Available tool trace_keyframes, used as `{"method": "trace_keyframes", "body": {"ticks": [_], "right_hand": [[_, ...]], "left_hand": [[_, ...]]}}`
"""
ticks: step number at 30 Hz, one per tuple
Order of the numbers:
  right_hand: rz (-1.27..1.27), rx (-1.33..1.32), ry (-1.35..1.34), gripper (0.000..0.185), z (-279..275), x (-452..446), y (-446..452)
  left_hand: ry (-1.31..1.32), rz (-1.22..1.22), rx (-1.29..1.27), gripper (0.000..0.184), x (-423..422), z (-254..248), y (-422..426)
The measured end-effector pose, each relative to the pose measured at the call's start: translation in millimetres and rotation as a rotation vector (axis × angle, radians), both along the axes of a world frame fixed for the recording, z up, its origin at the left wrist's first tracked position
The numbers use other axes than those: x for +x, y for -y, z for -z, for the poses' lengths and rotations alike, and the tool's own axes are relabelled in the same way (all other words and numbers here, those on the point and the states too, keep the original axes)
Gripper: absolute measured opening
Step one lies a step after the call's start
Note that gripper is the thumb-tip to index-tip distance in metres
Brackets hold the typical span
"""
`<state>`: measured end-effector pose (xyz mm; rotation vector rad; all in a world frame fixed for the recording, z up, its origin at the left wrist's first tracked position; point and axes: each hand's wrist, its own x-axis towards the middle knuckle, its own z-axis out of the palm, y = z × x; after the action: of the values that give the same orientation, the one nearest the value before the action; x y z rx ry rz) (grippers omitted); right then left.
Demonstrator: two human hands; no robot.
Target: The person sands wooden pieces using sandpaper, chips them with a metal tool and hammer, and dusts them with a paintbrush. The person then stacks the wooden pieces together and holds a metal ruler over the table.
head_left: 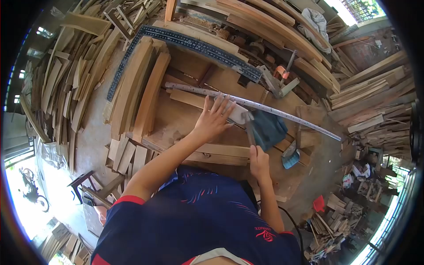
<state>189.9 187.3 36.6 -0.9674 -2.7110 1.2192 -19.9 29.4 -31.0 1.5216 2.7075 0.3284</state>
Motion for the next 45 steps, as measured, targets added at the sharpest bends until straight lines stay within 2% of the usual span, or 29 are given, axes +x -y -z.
{"method": "trace_keyframes", "body": {"ticks": [2,5,11,14,17,20,23,26,29,32,35,38,41,45], "right_hand": [[-0.047,0.044,0.017,0.048,7,3,-5],[-0.021,-0.051,-0.052,0.048,-5,6,-5],[-0.081,0.051,0.071,0.049,-5,0,-6],[-0.046,-0.038,0.042,0.049,-2,6,-6],[-0.11,0.064,0.072,0.049,-2,1,-3],[-0.094,0.072,-0.002,0.048,-6,0,-3],[-0.004,-0.033,-0.014,0.049,7,4,0],[-0.09,0.097,0.005,0.051,13,-1,-6],[-0.017,-0.059,-0.014,0.049,-1,-8,-4],[0.026,-0.087,0.002,0.049,-3,-23,-1],[0.012,-0.072,0.043,0.054,-1,-27,-7],[-0.021,-0.036,-0.098,0.055,-19,-29,-3],[-0.068,-0.008,0.037,0.05,-18,-26,-2],[-0.098,-0.049,0.04,0.05,-11,-12,-5]], "left_hand": [[0.001,-0.008,-0.035,0.085,0,1,-1],[-0.012,-0.016,0.004,0.089,2,0,-1],[0.01,-0.025,0.041,0.09,2,2,-1],[0.027,-0.021,-0.023,0.087,2,-2,1],[0.026,-0.035,0.02,0.09,4,4,0],[-0.01,-0.031,0.046,0.092,3,4,0],[0.069,-0.033,0.033,0.092,3,2,0],[0.071,-0.032,0.013,0.095,3,-1,0],[0.079,-0.03,0.031,0.098,0,-6,2],[0.004,-0.033,0.053,0.097,1,0,3],[0.06,-0.037,0.121,0.095,-1,-2,4],[0.085,-0.033,0.149,0.093,-1,-3,6],[0.087,-0.052,0.115,0.092,1,-1,3],[0.109,-0.049,0.089,0.093,0,1,2]]}}
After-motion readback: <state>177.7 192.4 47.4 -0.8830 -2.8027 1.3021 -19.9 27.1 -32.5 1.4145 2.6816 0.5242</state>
